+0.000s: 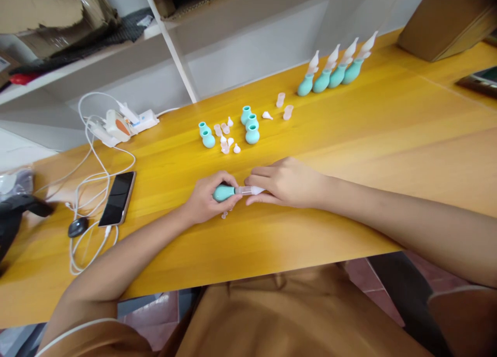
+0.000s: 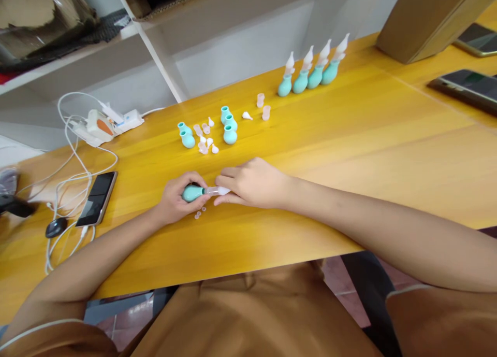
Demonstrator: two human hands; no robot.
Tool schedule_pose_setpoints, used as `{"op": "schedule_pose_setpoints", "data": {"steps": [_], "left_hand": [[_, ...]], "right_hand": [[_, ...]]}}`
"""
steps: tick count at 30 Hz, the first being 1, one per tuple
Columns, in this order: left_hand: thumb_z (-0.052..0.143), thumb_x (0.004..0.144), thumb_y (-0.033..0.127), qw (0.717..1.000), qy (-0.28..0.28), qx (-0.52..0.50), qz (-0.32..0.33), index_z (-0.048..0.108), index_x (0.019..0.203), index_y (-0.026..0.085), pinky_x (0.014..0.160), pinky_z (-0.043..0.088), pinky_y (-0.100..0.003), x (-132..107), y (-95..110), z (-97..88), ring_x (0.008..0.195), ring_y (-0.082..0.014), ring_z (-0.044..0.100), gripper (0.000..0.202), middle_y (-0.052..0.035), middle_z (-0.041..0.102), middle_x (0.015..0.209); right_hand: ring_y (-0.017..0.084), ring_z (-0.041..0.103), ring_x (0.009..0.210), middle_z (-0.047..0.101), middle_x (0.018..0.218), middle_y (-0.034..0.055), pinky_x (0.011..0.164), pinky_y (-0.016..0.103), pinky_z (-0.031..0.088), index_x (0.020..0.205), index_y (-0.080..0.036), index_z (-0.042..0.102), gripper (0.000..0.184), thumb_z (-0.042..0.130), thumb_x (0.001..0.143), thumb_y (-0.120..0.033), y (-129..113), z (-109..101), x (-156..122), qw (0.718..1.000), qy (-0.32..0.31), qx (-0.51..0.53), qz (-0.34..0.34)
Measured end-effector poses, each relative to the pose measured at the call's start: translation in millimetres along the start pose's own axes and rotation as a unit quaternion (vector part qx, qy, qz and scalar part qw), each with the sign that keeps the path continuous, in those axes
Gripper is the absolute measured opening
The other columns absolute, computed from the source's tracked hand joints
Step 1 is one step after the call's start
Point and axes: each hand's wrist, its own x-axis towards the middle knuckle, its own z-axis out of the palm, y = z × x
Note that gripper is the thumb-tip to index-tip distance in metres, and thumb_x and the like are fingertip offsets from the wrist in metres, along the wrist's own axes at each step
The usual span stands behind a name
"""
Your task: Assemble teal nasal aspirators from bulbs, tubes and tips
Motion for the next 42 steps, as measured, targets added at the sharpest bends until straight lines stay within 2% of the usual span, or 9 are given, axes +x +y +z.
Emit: {"op": "schedule_pose_setpoints", "data": {"steps": [5, 12, 15, 21, 26, 33, 37, 42], "left_hand": [[0.089, 0.090, 0.037, 1.000, 0.015, 0.004, 0.027, 0.071, 0.110, 0.021, 0.073, 0.057, -0.026, 1, -1, -1.5, 0.082, -0.0147, 0.075, 0.030, -0.0041, 0.079, 0.097], [0.083, 0.096, 0.034, 0.999, 0.001, 0.026, 0.038, 0.071, 0.109, 0.022, 0.074, 0.057, -0.028, 2, -1, -0.8, 0.081, -0.0144, 0.073, 0.021, -0.0039, 0.078, 0.097], [0.082, 0.096, 0.035, 0.999, 0.001, 0.039, 0.025, 0.071, 0.108, 0.022, 0.074, 0.057, -0.029, 2, -1, -0.5, 0.081, -0.0147, 0.073, 0.020, -0.0033, 0.077, 0.095], [0.084, 0.094, 0.042, 0.999, -0.003, 0.024, -0.024, 0.067, 0.110, 0.022, 0.072, 0.057, -0.027, 2, -3, 0.9, 0.080, -0.0147, 0.073, 0.031, -0.0030, 0.076, 0.096], [0.084, 0.094, 0.045, 0.999, -0.005, 0.011, -0.040, 0.064, 0.114, 0.022, 0.070, 0.055, -0.026, 0, -5, 1.7, 0.077, -0.0126, 0.070, 0.036, -0.0022, 0.074, 0.097], [0.078, 0.099, 0.045, 0.999, -0.022, 0.020, -0.028, 0.062, 0.116, 0.022, 0.073, 0.055, -0.027, -1, -6, 0.1, 0.083, -0.0146, 0.071, 0.033, -0.0039, 0.074, 0.103], [0.076, 0.101, 0.048, 0.999, -0.030, 0.028, -0.004, 0.062, 0.117, 0.023, 0.076, 0.055, -0.029, -2, -7, 0.8, 0.085, -0.0158, 0.072, 0.033, -0.0051, 0.074, 0.105], [0.075, 0.102, 0.044, 0.998, -0.028, 0.049, 0.031, 0.062, 0.116, 0.022, 0.079, 0.055, -0.032, -4, -8, 2.9, 0.087, -0.0177, 0.071, 0.028, -0.0062, 0.073, 0.104]], "right_hand": [[0.013, 0.055, 0.066, 0.073, 0.091, 0.0071, 0.064, 0.030, 0.022, 0.103, -0.015, 0.076, 0.070, 0.034, 0.116, -0.070, 0, -2, 0, 0.999, 0.032, -0.011, -0.010], [0.013, 0.049, 0.063, 0.070, 0.087, 0.0079, 0.065, 0.031, 0.019, 0.095, -0.014, 0.074, 0.077, 0.031, 0.114, -0.074, 1, -1, 0, 0.999, 0.010, -0.033, 0.001], [0.013, 0.048, 0.063, 0.070, 0.089, 0.0077, 0.064, 0.032, 0.017, 0.100, -0.014, 0.072, 0.072, 0.031, 0.116, -0.071, -1, -3, 1, 0.998, 0.016, -0.062, -0.005], [0.014, 0.048, 0.061, 0.067, 0.081, 0.0058, 0.063, 0.033, 0.016, 0.101, -0.014, 0.065, 0.055, 0.027, 0.123, -0.047, -3, -1, 0, 0.996, 0.014, -0.088, -0.028], [0.014, 0.048, 0.059, 0.070, 0.080, 0.0067, 0.063, 0.032, 0.014, 0.105, -0.014, 0.064, 0.060, 0.022, 0.122, -0.052, 1, 3, -2, 0.996, 0.004, -0.084, 0.000], [0.014, 0.045, 0.054, 0.071, 0.075, 0.0059, 0.064, 0.034, 0.011, 0.112, -0.013, 0.065, 0.067, 0.015, 0.121, -0.057, -2, 9, -4, 0.996, -0.036, -0.077, 0.010], [0.013, 0.045, 0.054, 0.071, 0.077, 0.0059, 0.064, 0.033, 0.014, 0.113, -0.012, 0.066, 0.063, 0.020, 0.122, -0.054, -3, 10, -5, 0.998, -0.042, -0.045, -0.003], [0.013, 0.046, 0.054, 0.070, 0.075, 0.0058, 0.064, 0.033, 0.013, 0.108, -0.012, 0.067, 0.060, 0.024, 0.123, -0.051, -6, 12, -5, 0.998, -0.040, -0.050, -0.007]]}}
